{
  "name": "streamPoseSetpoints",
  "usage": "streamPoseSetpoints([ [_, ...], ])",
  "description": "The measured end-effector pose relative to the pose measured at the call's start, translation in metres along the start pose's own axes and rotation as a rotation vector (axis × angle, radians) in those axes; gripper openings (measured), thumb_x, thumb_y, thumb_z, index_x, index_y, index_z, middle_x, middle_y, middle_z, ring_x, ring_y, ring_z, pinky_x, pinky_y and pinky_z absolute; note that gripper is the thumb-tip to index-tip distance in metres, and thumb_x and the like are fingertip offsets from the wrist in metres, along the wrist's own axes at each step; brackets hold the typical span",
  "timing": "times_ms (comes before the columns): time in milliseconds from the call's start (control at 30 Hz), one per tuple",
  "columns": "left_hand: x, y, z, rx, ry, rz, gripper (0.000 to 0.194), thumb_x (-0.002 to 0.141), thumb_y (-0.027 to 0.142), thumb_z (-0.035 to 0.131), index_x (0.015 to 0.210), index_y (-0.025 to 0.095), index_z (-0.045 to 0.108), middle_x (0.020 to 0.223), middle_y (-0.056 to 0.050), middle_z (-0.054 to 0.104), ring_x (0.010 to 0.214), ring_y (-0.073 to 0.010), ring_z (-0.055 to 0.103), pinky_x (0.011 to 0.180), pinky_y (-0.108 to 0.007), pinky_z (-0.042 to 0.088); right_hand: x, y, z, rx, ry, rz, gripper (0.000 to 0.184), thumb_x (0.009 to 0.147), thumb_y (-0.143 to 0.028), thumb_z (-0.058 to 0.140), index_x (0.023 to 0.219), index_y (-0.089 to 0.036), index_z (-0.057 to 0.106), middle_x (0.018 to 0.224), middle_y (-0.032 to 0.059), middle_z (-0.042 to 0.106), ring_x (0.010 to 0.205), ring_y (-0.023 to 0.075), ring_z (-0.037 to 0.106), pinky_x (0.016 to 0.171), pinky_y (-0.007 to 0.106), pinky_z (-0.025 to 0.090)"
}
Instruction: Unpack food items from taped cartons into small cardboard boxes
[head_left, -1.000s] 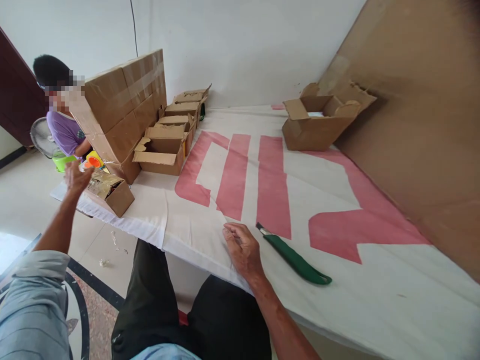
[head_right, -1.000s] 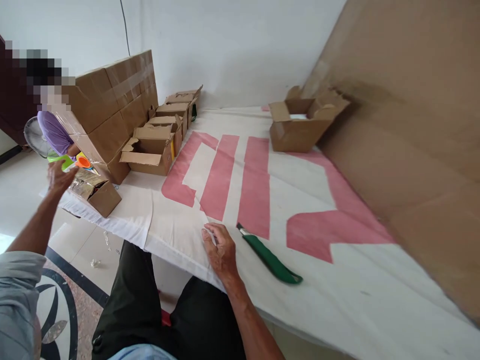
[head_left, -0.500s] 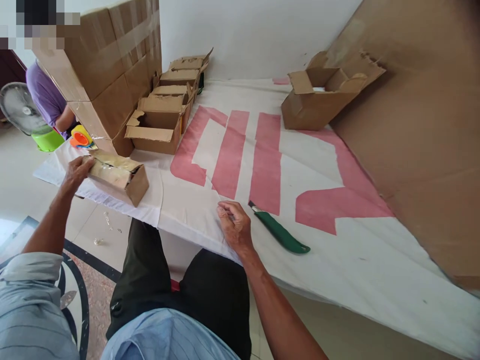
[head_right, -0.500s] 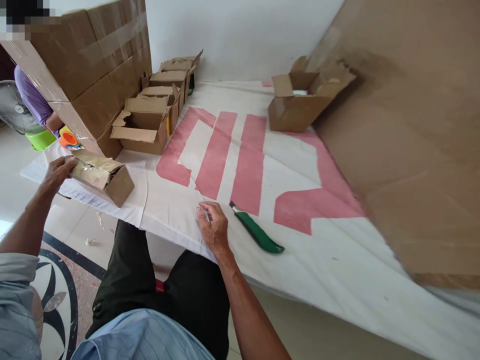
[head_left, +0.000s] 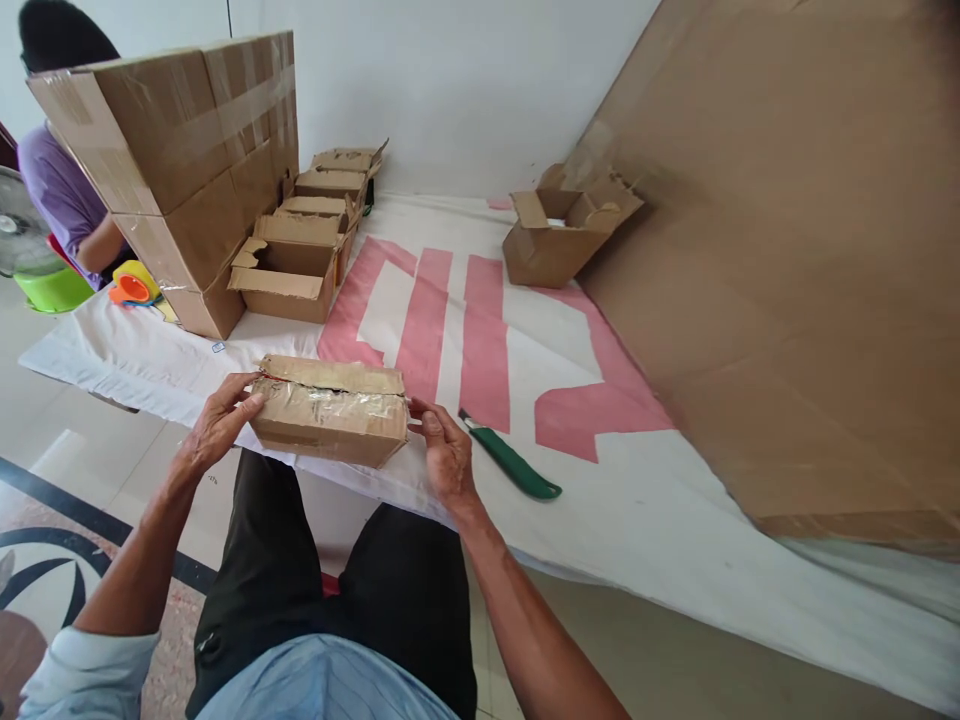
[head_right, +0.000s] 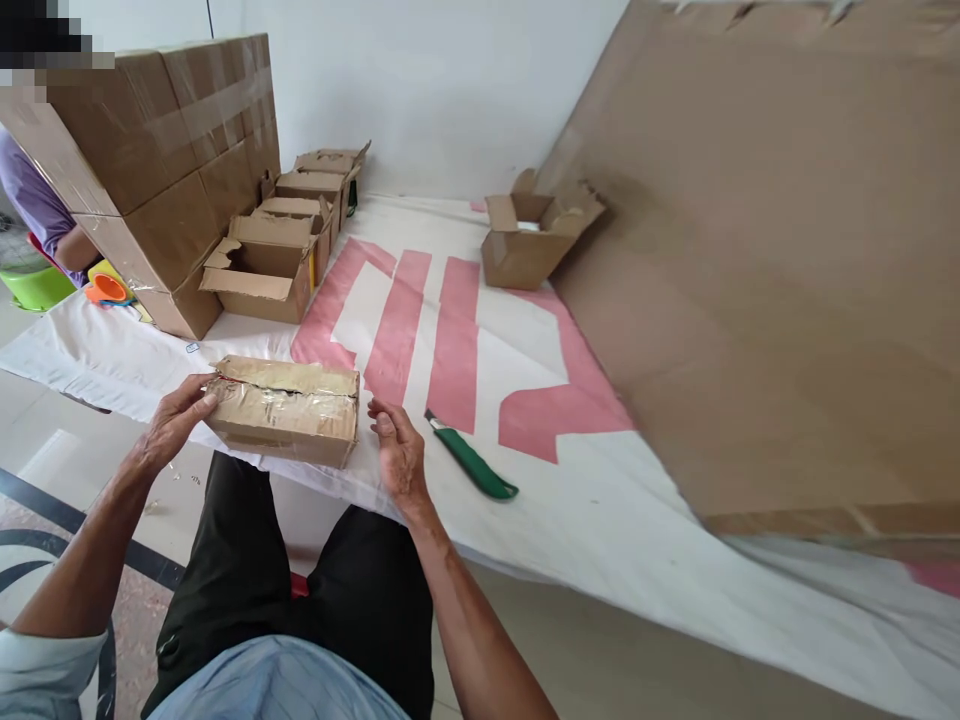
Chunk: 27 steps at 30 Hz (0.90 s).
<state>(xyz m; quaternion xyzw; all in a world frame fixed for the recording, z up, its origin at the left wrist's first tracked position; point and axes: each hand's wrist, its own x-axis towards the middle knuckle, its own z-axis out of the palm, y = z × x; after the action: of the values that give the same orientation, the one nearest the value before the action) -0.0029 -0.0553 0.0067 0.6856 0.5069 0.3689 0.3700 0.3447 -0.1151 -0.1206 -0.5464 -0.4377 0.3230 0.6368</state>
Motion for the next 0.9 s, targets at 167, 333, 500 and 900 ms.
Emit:
streamPoseSetpoints([
  [167,0.009,0.001,0.000,-0.162,-0.064,-0.107,0.047,0.088,0.058,0.076,0.115,0.021,0.085,0.124,-0.010,0.079,0.102,-0.0271,0.072,0.086,-0.038,0.062,-0.001,-0.017,0.008,0.024,-0.012,-0.012,0.060,0.103,-0.077,0.068,0.123,-0.025,0.089,0.130,0.0122,0.088,0.125,0.0360,0.079,0.108,0.052,0.064],
  [333,0.012,-0.002,0.008,-0.128,-0.118,-0.038,0.039,0.088,0.050,0.083,0.113,0.021,0.082,0.097,-0.005,0.077,0.087,-0.0216,0.068,0.082,-0.035,0.057,0.008,-0.015,0.010,0.053,-0.010,0.021,0.064,0.102,-0.078,0.066,0.125,-0.023,0.088,0.131,0.0128,0.088,0.129,0.0372,0.077,0.114,0.054,0.061],
  [500,0.010,-0.007,0.016,-0.100,-0.105,0.011,0.042,0.084,0.048,0.086,0.117,0.023,0.082,0.132,-0.011,0.074,0.101,-0.0232,0.073,0.080,-0.033,0.059,0.016,-0.008,0.010,0.131,-0.028,0.047,0.062,0.102,-0.078,0.065,0.121,-0.023,0.088,0.128,0.0127,0.088,0.124,0.0369,0.080,0.115,0.056,0.061],
  [900,-0.005,0.015,0.026,0.105,-0.167,0.117,0.051,0.082,0.032,0.081,0.133,0.031,0.080,0.156,-0.011,0.061,0.140,-0.0334,0.066,0.099,-0.043,0.066,0.018,-0.009,-0.015,0.057,-0.074,0.022,0.079,0.104,-0.088,0.055,0.141,-0.023,0.080,0.138,0.0142,0.085,0.137,0.0380,0.076,0.115,0.058,0.062],
])
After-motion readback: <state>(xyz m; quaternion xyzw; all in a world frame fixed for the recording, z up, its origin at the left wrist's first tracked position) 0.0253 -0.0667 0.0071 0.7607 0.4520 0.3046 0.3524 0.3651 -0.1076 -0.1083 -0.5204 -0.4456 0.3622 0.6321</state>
